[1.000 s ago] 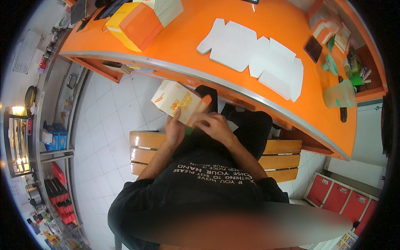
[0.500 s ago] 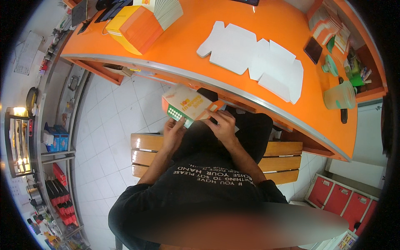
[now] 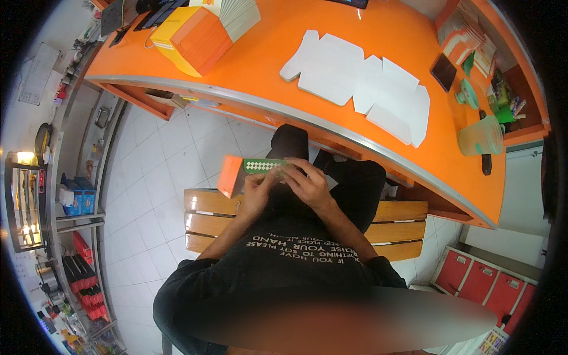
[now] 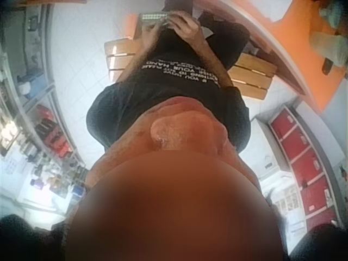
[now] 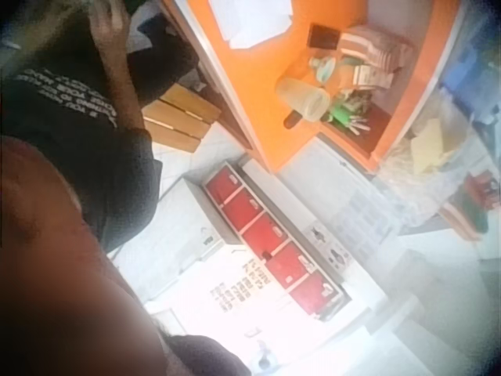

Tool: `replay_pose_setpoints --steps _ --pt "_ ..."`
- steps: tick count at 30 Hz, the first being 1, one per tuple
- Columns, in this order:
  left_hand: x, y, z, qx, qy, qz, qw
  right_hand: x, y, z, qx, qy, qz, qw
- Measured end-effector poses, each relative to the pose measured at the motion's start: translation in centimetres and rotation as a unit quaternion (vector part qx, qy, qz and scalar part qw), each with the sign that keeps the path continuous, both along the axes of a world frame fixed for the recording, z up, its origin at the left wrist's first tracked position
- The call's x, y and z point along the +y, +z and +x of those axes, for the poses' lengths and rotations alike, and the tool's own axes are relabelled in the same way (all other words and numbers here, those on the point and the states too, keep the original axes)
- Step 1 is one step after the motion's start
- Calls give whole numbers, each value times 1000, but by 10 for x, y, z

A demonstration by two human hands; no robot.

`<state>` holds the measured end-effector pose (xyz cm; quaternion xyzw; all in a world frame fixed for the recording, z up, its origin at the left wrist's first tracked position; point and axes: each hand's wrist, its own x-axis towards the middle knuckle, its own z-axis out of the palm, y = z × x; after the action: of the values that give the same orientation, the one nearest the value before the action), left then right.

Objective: The person assembles small, flat-packed cardboard boxes by folding the flaps and tucking the tabs into slots. They handle the boxes one at a time, folding the sides and bottom to form a cube shape, and then place the finished boxes on the counter.

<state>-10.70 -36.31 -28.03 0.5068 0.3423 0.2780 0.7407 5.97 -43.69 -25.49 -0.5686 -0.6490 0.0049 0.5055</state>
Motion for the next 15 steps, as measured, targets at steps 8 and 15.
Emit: replay_pose_setpoints --steps 8,15 --pt "-6 18 6 58 17 73 995 3 6 5 143 53 -26 988" --pt "-3 4 4 -71 43 13 996 2 0 -1 192 63 -66 977"
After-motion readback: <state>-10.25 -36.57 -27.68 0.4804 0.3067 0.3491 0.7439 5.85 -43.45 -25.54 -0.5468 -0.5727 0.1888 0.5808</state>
